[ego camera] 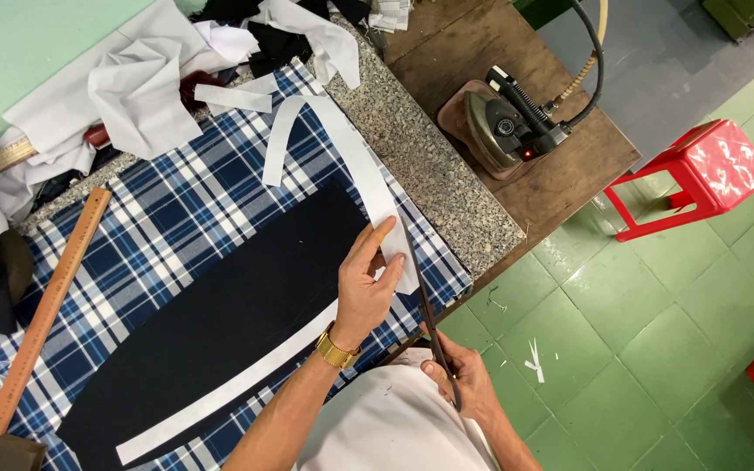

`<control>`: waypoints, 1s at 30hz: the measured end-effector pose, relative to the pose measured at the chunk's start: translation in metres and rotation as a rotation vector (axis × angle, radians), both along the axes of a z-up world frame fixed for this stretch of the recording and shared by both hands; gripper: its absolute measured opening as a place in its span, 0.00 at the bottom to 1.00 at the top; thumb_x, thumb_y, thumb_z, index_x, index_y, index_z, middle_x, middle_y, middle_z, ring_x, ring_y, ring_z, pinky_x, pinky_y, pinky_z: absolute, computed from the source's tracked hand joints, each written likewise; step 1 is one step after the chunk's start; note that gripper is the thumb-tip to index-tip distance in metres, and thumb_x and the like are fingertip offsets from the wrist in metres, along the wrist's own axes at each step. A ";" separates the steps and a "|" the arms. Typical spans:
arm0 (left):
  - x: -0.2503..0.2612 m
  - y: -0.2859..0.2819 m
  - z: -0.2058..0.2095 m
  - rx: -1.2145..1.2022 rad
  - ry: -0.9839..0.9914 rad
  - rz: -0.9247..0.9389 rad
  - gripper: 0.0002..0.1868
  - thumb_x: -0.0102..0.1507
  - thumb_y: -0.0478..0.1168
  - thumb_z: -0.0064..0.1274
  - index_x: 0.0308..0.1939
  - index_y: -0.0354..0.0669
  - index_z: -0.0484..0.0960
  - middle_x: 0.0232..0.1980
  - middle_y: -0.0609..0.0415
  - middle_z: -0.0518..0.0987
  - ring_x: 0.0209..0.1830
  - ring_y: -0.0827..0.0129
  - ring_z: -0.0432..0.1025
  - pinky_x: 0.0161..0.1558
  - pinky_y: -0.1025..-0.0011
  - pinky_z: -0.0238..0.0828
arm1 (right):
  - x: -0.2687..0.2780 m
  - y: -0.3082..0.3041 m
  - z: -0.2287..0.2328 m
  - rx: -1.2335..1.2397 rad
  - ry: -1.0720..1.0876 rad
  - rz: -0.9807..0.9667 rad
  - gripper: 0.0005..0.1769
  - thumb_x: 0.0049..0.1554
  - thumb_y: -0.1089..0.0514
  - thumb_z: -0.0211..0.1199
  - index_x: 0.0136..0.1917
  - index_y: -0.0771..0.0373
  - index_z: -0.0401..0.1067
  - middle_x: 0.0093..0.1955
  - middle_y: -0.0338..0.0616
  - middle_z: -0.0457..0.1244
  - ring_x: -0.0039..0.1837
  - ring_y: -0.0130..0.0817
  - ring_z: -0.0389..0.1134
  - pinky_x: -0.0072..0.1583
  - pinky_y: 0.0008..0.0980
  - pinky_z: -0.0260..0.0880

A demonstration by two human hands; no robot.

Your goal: The person irons a black fabric piece on a plaid-covered table, then places two white strips on it, trims the strips with scissors, and irons them again. The person uses a steam iron and a small wooden block to press the fabric while working.

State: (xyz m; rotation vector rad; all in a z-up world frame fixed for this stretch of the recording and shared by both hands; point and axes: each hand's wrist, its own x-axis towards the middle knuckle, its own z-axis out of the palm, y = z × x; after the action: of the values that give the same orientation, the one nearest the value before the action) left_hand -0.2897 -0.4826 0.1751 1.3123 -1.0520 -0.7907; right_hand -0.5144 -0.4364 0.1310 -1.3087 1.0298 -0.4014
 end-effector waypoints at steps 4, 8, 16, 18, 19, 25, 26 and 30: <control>-0.001 0.000 0.001 0.004 -0.010 0.000 0.26 0.67 0.30 0.52 0.70 0.41 0.71 0.70 0.43 0.71 0.44 0.74 0.71 0.43 0.78 0.77 | -0.002 0.001 0.002 -0.018 0.039 0.002 0.42 0.53 0.37 0.63 0.74 0.61 0.67 0.21 0.28 0.49 0.22 0.20 0.56 0.27 0.23 0.56; -0.004 -0.001 0.005 0.019 0.001 -0.007 0.25 0.67 0.31 0.52 0.70 0.40 0.71 0.69 0.45 0.72 0.39 0.75 0.69 0.40 0.79 0.75 | -0.004 0.002 0.004 -0.065 0.055 -0.004 0.41 0.54 0.37 0.63 0.73 0.63 0.68 0.20 0.28 0.50 0.22 0.18 0.54 0.27 0.23 0.51; -0.017 -0.009 0.012 0.008 0.017 -0.080 0.25 0.68 0.30 0.50 0.70 0.40 0.71 0.64 0.47 0.73 0.42 0.73 0.70 0.40 0.77 0.76 | -0.012 0.007 0.011 -0.057 0.078 -0.066 0.40 0.55 0.38 0.62 0.74 0.60 0.66 0.20 0.28 0.50 0.22 0.20 0.55 0.26 0.23 0.59; -0.024 -0.013 0.014 0.017 0.022 -0.102 0.24 0.68 0.31 0.50 0.70 0.41 0.72 0.60 0.51 0.74 0.34 0.75 0.63 0.34 0.76 0.70 | -0.017 0.009 0.011 -0.008 0.069 -0.118 0.39 0.54 0.41 0.64 0.75 0.58 0.67 0.22 0.28 0.48 0.23 0.19 0.53 0.26 0.22 0.58; -0.027 -0.015 0.014 0.016 0.023 -0.114 0.24 0.68 0.31 0.50 0.70 0.41 0.72 0.60 0.51 0.74 0.34 0.75 0.63 0.34 0.76 0.70 | -0.019 0.009 0.014 -0.008 0.070 -0.130 0.39 0.54 0.41 0.64 0.75 0.58 0.67 0.22 0.28 0.48 0.23 0.19 0.53 0.26 0.22 0.58; -0.048 -0.026 0.014 0.009 0.033 -0.196 0.24 0.68 0.30 0.51 0.69 0.41 0.73 0.58 0.53 0.76 0.33 0.76 0.65 0.34 0.77 0.70 | -0.032 0.017 0.020 0.044 0.090 -0.254 0.39 0.54 0.42 0.64 0.73 0.61 0.68 0.18 0.30 0.51 0.20 0.22 0.55 0.26 0.23 0.59; -0.051 -0.027 0.013 0.016 0.034 -0.211 0.24 0.68 0.30 0.50 0.69 0.42 0.73 0.60 0.52 0.76 0.34 0.75 0.67 0.34 0.76 0.71 | -0.034 0.019 0.022 0.039 0.092 -0.266 0.39 0.54 0.41 0.63 0.73 0.62 0.68 0.18 0.30 0.51 0.20 0.22 0.55 0.26 0.22 0.58; -0.062 -0.031 0.005 0.007 0.015 -0.238 0.24 0.67 0.30 0.52 0.68 0.41 0.73 0.67 0.47 0.75 0.52 0.71 0.75 0.46 0.75 0.78 | -0.042 0.027 0.020 0.039 0.091 -0.320 0.40 0.53 0.40 0.64 0.73 0.62 0.68 0.19 0.29 0.50 0.21 0.20 0.54 0.26 0.21 0.56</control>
State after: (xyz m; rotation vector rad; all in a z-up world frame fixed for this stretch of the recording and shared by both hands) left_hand -0.3517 -0.5132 0.1806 1.1983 -1.2088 -0.9807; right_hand -0.5568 -0.4091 0.1510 -1.1370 1.3233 -0.5633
